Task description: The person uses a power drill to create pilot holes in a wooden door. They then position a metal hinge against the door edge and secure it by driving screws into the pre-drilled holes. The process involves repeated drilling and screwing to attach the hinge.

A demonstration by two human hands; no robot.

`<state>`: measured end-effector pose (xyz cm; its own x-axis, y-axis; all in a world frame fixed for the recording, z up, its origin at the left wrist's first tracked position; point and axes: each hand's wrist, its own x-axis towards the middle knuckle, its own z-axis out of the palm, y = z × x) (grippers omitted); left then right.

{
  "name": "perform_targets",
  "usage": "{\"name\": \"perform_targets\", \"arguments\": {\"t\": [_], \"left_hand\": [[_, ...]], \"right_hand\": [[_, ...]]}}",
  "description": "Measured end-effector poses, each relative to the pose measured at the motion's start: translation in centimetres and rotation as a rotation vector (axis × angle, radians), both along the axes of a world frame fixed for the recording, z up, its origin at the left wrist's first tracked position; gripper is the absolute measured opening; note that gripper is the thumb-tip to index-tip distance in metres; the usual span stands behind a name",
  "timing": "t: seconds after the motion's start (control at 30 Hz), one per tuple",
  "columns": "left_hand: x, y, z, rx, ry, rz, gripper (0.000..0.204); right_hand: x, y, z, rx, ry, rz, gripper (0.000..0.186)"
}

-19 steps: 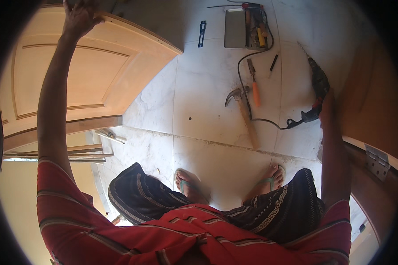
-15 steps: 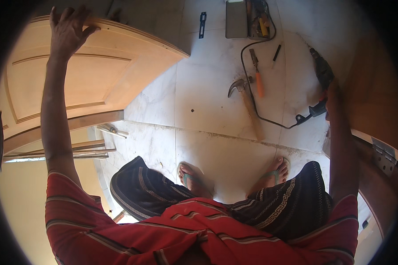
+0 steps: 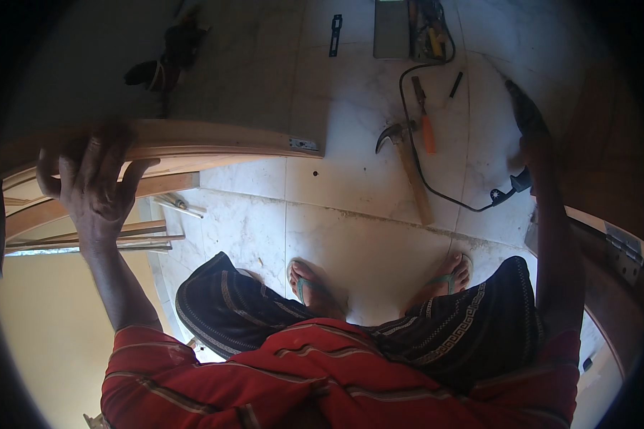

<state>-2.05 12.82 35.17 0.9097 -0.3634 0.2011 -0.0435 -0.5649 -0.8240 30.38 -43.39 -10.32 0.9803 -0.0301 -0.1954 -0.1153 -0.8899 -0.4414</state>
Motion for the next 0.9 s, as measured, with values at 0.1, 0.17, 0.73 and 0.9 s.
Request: {"name": "perform_targets", "arguments": {"t": [0.1,0.17,0.73,0.9], "left_hand": [[-1.2,-0.1,-0.3,-0.014,-0.017,-0.007,0.047],[-1.8,-1.0,-0.5,-0.025,-0.024,-0.003,0.045],[-5.9,-2.4,-1.5,-0.081,-0.083,0.027,0.036],[-6.7,-2.2,-1.6,-0.073,-0.063,0.008,0.041]], "right_hand": [[-1.4,8.7,9.9,-0.110,-0.200,0.267,0.037],[-2.0,14.1,12.3,0.055,-0.159,0.551,0.035],[-19.9,40.5,-0.3,0.856,1.009,0.194,0.013],[-26.3,40.6,-1.4,1.031,1.114,-0.020,0.012]]}}
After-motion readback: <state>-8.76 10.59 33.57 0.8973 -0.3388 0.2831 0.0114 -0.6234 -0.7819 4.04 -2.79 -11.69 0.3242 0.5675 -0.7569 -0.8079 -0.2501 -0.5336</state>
